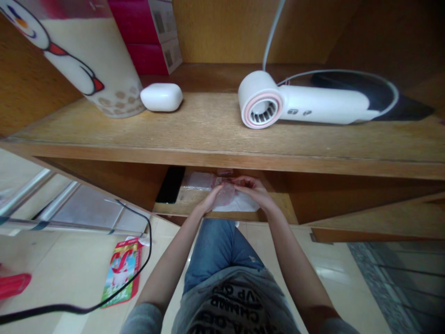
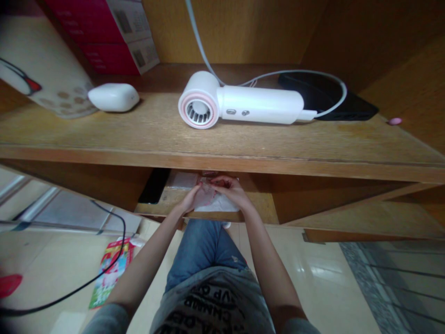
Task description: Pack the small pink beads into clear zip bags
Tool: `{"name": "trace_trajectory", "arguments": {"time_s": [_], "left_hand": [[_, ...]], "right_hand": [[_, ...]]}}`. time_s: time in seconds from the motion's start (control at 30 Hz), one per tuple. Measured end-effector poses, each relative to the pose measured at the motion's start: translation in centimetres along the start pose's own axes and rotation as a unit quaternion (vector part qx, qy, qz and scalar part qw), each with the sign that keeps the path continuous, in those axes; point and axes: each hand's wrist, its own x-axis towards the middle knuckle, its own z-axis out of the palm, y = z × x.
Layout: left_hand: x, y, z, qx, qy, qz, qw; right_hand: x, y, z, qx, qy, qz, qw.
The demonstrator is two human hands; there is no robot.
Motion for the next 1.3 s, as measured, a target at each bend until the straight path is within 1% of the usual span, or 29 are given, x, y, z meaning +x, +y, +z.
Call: {"name": "trace_trajectory", "arguments": {"time_s": [0.1, 0.17, 0.23, 0.33, 0.4, 0.43, 0.53, 0.63, 0.7, 0.8, 1.0, 1.13, 1.3], "left_hand": [[0.3, -0.1, -0.1, 0.003, -0.006, 0.002, 1.0], [0.5, -0.3, -0.3, 0.003, -0.017, 0.007, 1.0], [0.6, -0.3, -0.4, -0.001, -0.029, 0.012, 0.999], [0.5, 0.1, -0.2, -0.019, -0.045, 0.014, 0.999], [0.4, 0.5, 0.2, -0.024, -0.048, 0.017, 0.998], [0.3, 0.6, 0.4, -0.02, -0.044, 0.02, 0.999], [0.3, 0.8, 0.8, 0.012, -0.014, 0.037, 0.999], [0.4, 0.5, 0.9, 0.055, 0.019, 0.081, 0.995], [0.4, 0.3, 0.9, 0.08, 0.038, 0.105, 0.991], [0.3, 0.4, 1.1, 0.111, 0.078, 0.118, 0.984], [-0.5, 1.4, 1.8, 0.168, 0.158, 0.191, 0.954], [-1.0, 1.6, 2.1, 0.206, 0.179, 0.211, 0.939], [-1.4, 1.7, 2.1, 0.24, 0.199, 0.216, 0.925]], "right_hand": [[0.2, 0.2, 0.1, -0.028, -0.006, -0.004, 1.0], [0.4, 0.7, 0.1, -0.034, 0.015, -0.02, 0.999], [0.4, 1.2, -0.1, -0.031, 0.047, -0.037, 0.998], [0.1, 2.1, -0.5, -0.032, 0.117, -0.06, 0.991], [-0.5, 2.6, -0.5, -0.026, 0.155, -0.058, 0.986], [-0.9, 2.8, -0.4, -0.02, 0.165, -0.046, 0.985], [-1.9, 3.3, 0.3, 0.0, 0.149, 0.01, 0.989], [-2.8, 3.7, 1.1, 0.027, 0.117, 0.034, 0.992], [-3.2, 3.9, 1.5, 0.034, 0.116, 0.033, 0.992], [-3.5, 4.2, 1.8, 0.017, 0.128, 0.021, 0.991], [-3.7, 4.1, 2.3, -0.011, 0.13, 0.002, 0.991], [-3.9, 3.9, 2.6, -0.03, 0.11, -0.006, 0.993], [-4.0, 3.6, 2.7, -0.017, 0.136, -0.009, 0.991]]}}
